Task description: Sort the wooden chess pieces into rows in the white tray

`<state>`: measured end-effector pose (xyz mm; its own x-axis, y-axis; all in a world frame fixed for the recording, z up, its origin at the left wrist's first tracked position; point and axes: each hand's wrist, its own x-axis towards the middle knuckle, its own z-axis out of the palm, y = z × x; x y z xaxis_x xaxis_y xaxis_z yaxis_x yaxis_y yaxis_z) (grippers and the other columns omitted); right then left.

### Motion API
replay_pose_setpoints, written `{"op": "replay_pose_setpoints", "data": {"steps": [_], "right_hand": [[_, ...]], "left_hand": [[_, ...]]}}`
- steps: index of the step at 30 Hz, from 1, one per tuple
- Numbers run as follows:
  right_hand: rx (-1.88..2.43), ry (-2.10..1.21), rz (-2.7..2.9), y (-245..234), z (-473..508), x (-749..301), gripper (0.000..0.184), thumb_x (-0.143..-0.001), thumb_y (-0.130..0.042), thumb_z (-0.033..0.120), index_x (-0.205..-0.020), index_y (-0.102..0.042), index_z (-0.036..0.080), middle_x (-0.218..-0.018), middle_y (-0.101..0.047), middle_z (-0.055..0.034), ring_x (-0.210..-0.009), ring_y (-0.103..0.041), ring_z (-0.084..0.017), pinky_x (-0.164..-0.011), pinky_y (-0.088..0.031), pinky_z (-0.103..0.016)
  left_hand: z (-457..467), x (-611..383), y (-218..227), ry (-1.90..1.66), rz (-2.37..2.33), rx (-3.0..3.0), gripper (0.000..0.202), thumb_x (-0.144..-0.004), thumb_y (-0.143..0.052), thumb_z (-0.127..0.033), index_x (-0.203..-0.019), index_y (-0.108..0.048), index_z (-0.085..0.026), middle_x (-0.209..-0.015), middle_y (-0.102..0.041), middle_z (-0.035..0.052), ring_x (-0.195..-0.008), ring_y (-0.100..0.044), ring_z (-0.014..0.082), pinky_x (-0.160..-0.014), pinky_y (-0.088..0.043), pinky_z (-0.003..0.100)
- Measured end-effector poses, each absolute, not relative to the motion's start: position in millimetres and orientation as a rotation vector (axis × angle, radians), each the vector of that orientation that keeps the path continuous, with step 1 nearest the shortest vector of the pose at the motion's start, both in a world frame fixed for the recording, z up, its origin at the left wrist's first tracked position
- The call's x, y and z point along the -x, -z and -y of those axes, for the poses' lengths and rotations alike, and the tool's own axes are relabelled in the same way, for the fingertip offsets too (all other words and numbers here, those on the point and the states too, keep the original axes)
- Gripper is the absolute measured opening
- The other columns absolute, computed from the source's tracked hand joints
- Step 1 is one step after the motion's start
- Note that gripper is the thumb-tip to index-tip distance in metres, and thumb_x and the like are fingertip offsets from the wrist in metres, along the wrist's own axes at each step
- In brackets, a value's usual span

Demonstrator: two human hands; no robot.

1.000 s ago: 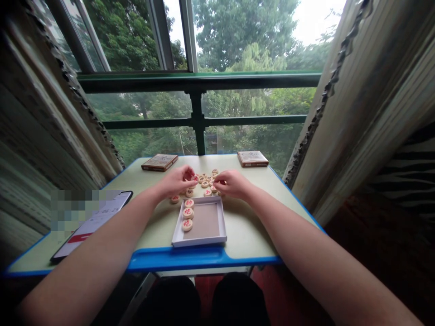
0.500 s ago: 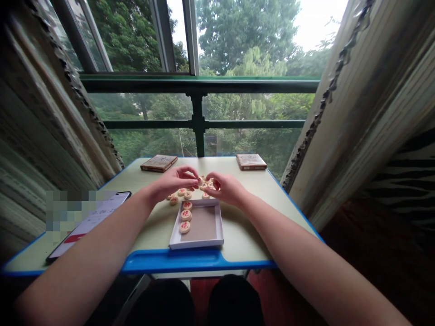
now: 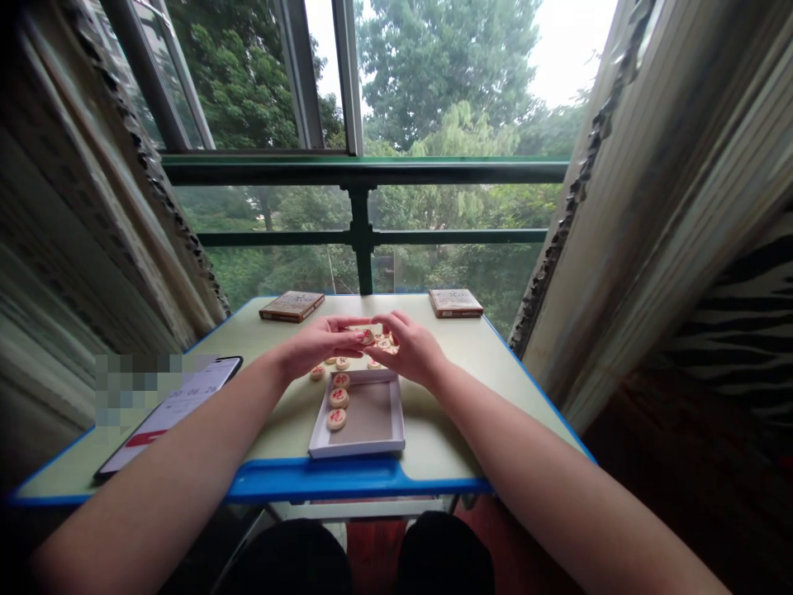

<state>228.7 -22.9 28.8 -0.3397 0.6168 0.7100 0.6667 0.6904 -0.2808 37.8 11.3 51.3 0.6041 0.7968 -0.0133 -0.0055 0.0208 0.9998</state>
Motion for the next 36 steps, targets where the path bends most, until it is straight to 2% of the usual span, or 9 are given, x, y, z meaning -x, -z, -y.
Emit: {"op": "replay_pose_setpoints", "data": {"steps": [5,10,14,21,25,27,30,33,36], "right_hand": [[0.961,0.065,2.093,-32,26,-227,0.019,-0.083,-0.055,0.034,-0.094,-0.060,0.019,-0.078,-0.058,-0.0028,-0.059,-0.049,-0.010,-0.057,-0.042,-0.022],[0.986,0.028,2.083,-33,27,-226,0.020,-0.083,-0.055,0.034,-0.095,-0.061,0.019,-0.073,-0.060,-0.0022,-0.059,-0.050,-0.010,-0.059,-0.043,-0.023],[1.011,-0.004,2.066,-30,24,-227,0.021,-0.081,-0.057,0.035,-0.094,-0.062,0.019,-0.070,-0.060,-0.0018,-0.058,-0.050,-0.010,-0.059,-0.043,-0.022],[1.053,-0.017,2.092,-32,26,-228,0.022,-0.078,-0.059,0.034,-0.094,-0.062,0.019,-0.065,-0.059,0.0001,-0.056,-0.049,-0.010,-0.057,-0.040,-0.021],[1.277,0.027,2.068,-33,20,-237,0.023,-0.077,-0.058,0.036,-0.089,-0.064,0.018,-0.061,-0.058,0.0005,-0.054,-0.048,-0.010,-0.054,-0.035,-0.021],[1.476,0.051,1.993,-31,11,-246,0.025,-0.077,-0.057,0.039,-0.087,-0.065,0.018,-0.060,-0.058,0.0001,-0.053,-0.047,-0.011,-0.051,-0.031,-0.022],[1.679,0.025,1.869,-25,-4,-260,0.028,-0.076,-0.056,0.042,-0.087,-0.067,0.018,-0.064,-0.061,-0.0014,-0.056,-0.050,-0.012,-0.051,-0.031,-0.022],[1.776,-0.027,1.804,-21,-14,-268,0.028,-0.076,-0.057,0.040,-0.087,-0.069,0.018,-0.068,-0.064,-0.0026,-0.060,-0.053,-0.013,-0.054,-0.033,-0.022],[1.831,-0.078,1.808,-19,-18,-271,0.027,-0.076,-0.059,0.038,-0.089,-0.071,0.017,-0.071,-0.067,-0.0039,-0.063,-0.056,-0.014,-0.057,-0.036,-0.022]], "left_hand": [[-14,-34,-52,-0.643,-0.701,-1.534,0.052,-0.063,-0.075,-0.036,-0.109,-0.064,-0.013,-0.090,-0.070,0.0109,-0.085,-0.065,0.0200,-0.080,-0.049,0.034],[-14,-31,-57,-0.635,-0.692,-1.586,0.048,-0.061,-0.076,-0.032,-0.104,-0.066,-0.014,-0.095,-0.069,0.0119,-0.088,-0.064,0.0214,-0.076,-0.049,0.033],[-13,-30,-58,-0.621,-0.725,-1.611,0.042,-0.064,-0.074,-0.036,-0.099,-0.067,-0.014,-0.092,-0.070,0.0117,-0.088,-0.064,0.0211,-0.072,-0.049,0.031],[-11,-36,-54,-0.667,-0.767,-1.647,0.042,-0.063,-0.074,-0.037,-0.097,-0.067,-0.012,-0.090,-0.070,0.0124,-0.083,-0.064,0.0212,-0.069,-0.050,0.032],[-26,-30,-48,-1.182,-1.013,-1.817,0.039,-0.070,-0.065,-0.037,-0.101,-0.067,-0.013,-0.103,-0.067,0.0121,-0.090,-0.062,0.0210,-0.076,-0.050,0.033],[-37,-22,-43,-1.307,-1.172,-1.937,0.037,-0.074,-0.060,-0.035,-0.104,-0.066,-0.014,-0.106,-0.067,0.0108,-0.090,-0.061,0.0207,-0.078,-0.049,0.033],[-50,-14,-33,-1.230,-1.392,-2.222,0.035,-0.074,-0.059,-0.030,-0.104,-0.067,-0.015,-0.105,-0.067,0.0095,-0.095,-0.059,0.0228,-0.086,-0.046,0.036],[-54,-15,-23,-1.070,-1.394,-2.512,0.026,-0.075,-0.057,-0.028,-0.093,-0.071,-0.016,-0.098,-0.070,0.0076,-0.097,-0.058,0.0235,-0.092,-0.042,0.037],[-52,-20,-19,-1.070,-1.304,-2.616,0.021,-0.078,-0.054,-0.028,-0.079,-0.072,-0.018,-0.093,-0.071,0.0057,-0.093,-0.059,0.0212,-0.091,-0.043,0.035]]}}
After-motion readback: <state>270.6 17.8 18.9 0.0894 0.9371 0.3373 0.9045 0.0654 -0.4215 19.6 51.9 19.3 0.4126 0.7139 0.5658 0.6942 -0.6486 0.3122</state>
